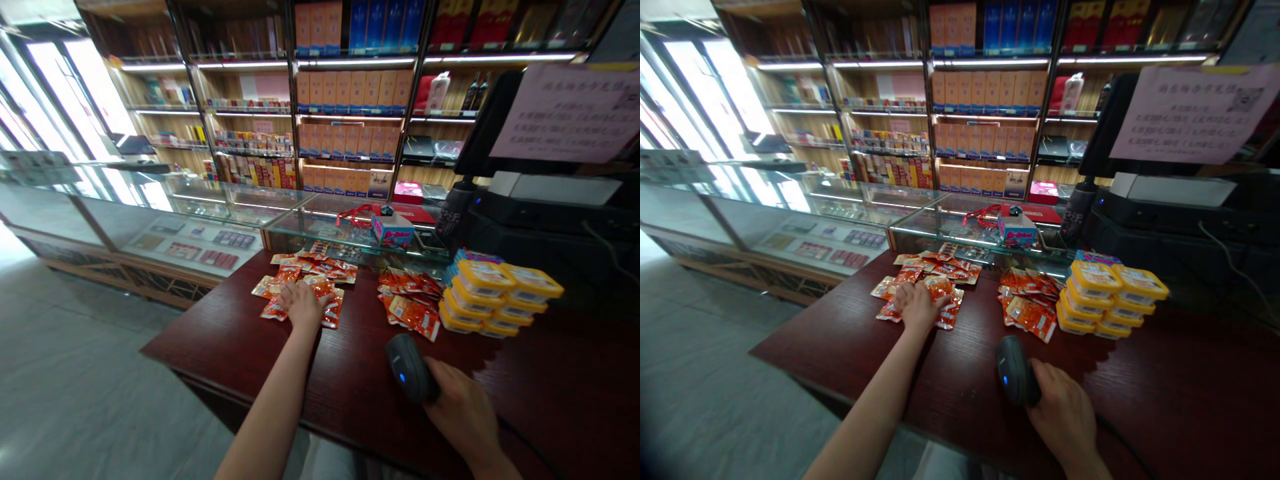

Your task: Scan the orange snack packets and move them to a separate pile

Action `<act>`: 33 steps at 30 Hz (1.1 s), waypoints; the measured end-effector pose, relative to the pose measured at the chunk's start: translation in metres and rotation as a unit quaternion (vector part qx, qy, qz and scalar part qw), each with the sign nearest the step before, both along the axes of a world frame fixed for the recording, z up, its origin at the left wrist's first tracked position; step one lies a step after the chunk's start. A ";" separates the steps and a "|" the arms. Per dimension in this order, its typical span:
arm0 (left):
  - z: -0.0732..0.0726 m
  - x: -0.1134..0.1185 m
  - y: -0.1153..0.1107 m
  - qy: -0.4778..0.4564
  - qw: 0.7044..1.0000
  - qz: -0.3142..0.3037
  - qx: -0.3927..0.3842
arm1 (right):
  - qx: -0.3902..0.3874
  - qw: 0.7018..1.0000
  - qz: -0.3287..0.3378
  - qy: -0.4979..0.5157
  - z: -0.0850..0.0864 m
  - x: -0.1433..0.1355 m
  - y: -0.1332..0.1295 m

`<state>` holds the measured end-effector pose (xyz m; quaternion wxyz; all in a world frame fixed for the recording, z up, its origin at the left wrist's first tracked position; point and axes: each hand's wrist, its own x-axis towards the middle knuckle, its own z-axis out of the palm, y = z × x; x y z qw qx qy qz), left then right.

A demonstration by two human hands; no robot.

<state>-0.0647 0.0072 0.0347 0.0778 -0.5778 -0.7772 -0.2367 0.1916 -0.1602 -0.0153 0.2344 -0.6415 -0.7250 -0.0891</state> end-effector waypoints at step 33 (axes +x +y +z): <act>-0.020 0.012 0.003 -0.437 0.826 -0.316 0.161 | -0.179 0.803 0.079 0.563 0.091 -0.067 0.035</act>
